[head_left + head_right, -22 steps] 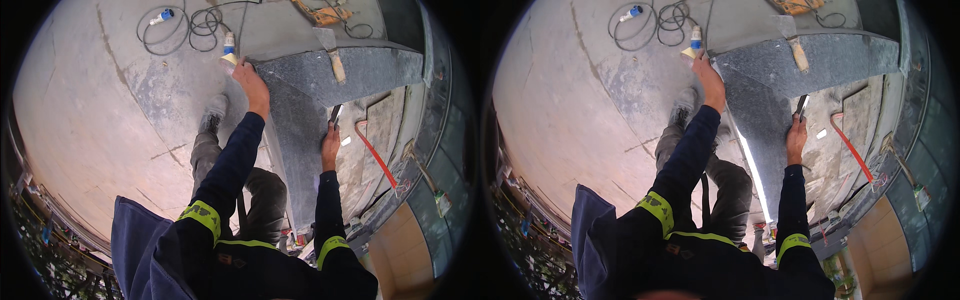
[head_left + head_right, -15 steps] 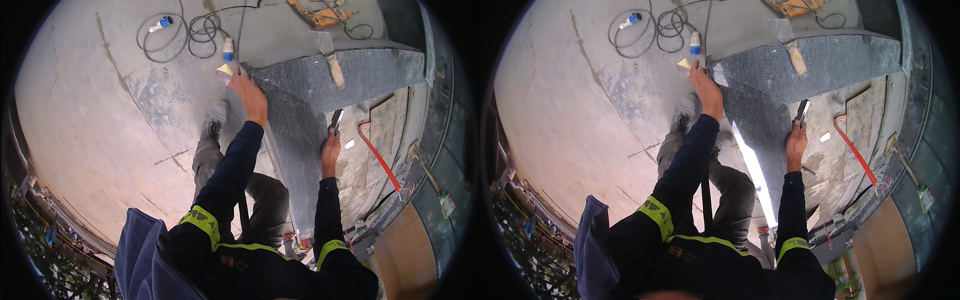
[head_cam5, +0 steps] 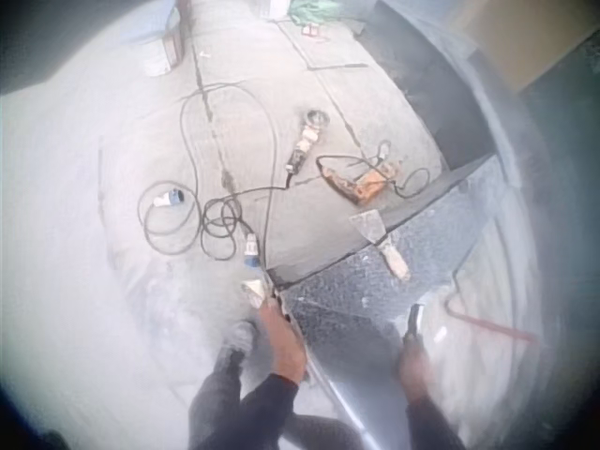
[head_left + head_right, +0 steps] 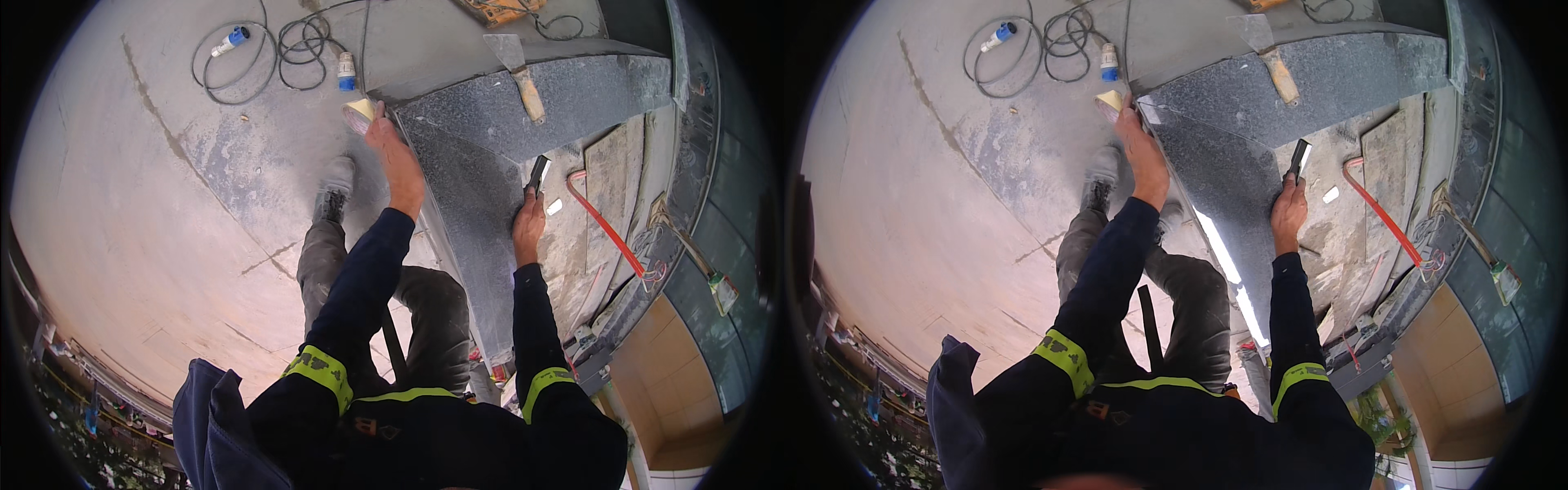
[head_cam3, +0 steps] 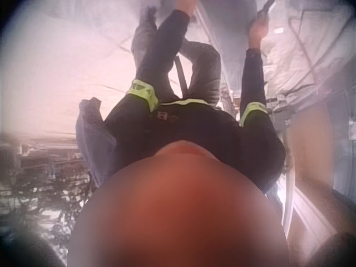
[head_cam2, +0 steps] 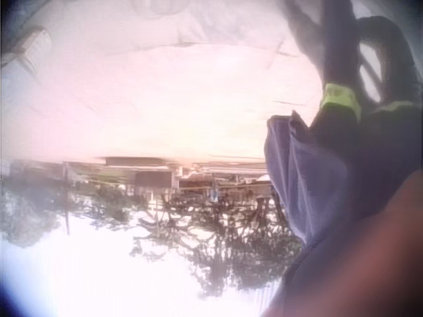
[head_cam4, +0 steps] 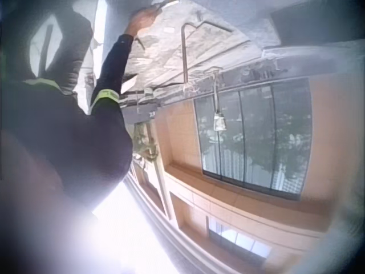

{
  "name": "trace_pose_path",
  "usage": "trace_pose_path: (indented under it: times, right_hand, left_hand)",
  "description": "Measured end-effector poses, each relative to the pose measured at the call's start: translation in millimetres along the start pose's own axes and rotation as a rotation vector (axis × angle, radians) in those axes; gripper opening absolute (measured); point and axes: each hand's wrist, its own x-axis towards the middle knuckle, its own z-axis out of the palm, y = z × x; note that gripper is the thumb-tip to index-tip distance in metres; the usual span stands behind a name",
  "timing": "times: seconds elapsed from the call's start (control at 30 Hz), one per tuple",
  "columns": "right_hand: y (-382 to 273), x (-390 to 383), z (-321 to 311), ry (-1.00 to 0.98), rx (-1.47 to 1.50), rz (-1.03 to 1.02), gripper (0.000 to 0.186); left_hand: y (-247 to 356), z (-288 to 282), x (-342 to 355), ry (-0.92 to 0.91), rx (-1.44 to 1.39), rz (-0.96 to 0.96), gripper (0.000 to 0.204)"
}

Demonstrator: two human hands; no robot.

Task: The person measures and marks a dark stone slab with a metal ruler and pencil, then uses an angle grinder to cut along the marked line. The person handles the slab, ruler, pencil, and grinder during the process.

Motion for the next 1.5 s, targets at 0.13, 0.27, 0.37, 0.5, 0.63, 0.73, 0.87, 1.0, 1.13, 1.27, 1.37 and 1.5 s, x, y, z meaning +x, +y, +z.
trace_pose_path:
  times: [0.13, 0.27, 0.37, 0.5, 0.63, 0.73, 0.87, 1.0, 1.13, 1.27, 1.37, 1.5]
  right_hand:
    - [-1.9, -1.4, -0.7, 0.027, -0.074, 0.099, 0.062]
    - [-10.1, 0.8, -2.7, -0.051, -0.046, 0.153, 0.059]
    - [-15.2, 3.0, -0.1, -0.05, 0.028, 0.145, 0.055]
    - [-15.5, 4.6, 2.9, -0.018, 0.02, 0.122, 0.054]
    - [-15.4, 4.6, 3.2, -0.025, 0.046, 0.149, 0.054]
    - [-16.7, 5.1, 3.6, -0.028, 0.078, 0.127, 0.054]
    - [-15.4, 5.7, 6.8, 0.03, 0.08, 0.09, 0.054]
    - [-15.1, 6.6, 9.5, 0.041, 0.071, 0.095, 0.056]
    - [-22.7, 2.8, 8.0, 0.048, 0.038, 0.097, 0.057]
    - [-32.9, -6.1, -2.4, 0.054, -0.141, 0.233, 0.053]
    - [-41.4, -8.6, -8.9, 0.056, -0.118, 0.25, 0.048]
    - [-44.1, -10.6, -18.1, 0.019, -0.056, 0.253, 0.044]
  left_hand:
    - [-9.9, -0.7, -19.1, -0.071, 0.249, 0.259, 0.068]
    - [-11.5, 7.8, -19.4, -0.016, 0.34, 0.363, 0.07]
    - [-8.8, 10.1, -18.4, -0.014, 0.32, 0.346, 0.072]
    - [-6.5, 9.6, -18.1, -0.024, 0.289, 0.332, 0.073]
    - [-2.1, 10.3, -16.7, -0.042, 0.255, 0.283, 0.073]
    - [2.0, 11.5, -16.7, -0.04, 0.298, 0.277, 0.073]
    - [-0.7, 12.9, -17.3, -0.019, 0.32, 0.345, 0.073]
    - [-6.5, 11.2, -15.3, -0.012, 0.317, 0.359, 0.072]
    - [3.0, 1.7, -4.1, -0.074, 0.07, 0.141, 0.072]
    - [21.7, 4.3, 15.2, 0.046, -0.116, 0.104, 0.071]
    - [28.8, 33.0, 24.6, -0.043, 0.291, 0.353, 0.071]
    - [32.6, 40.8, 12.7, 0.006, 0.375, 0.405, 0.064]
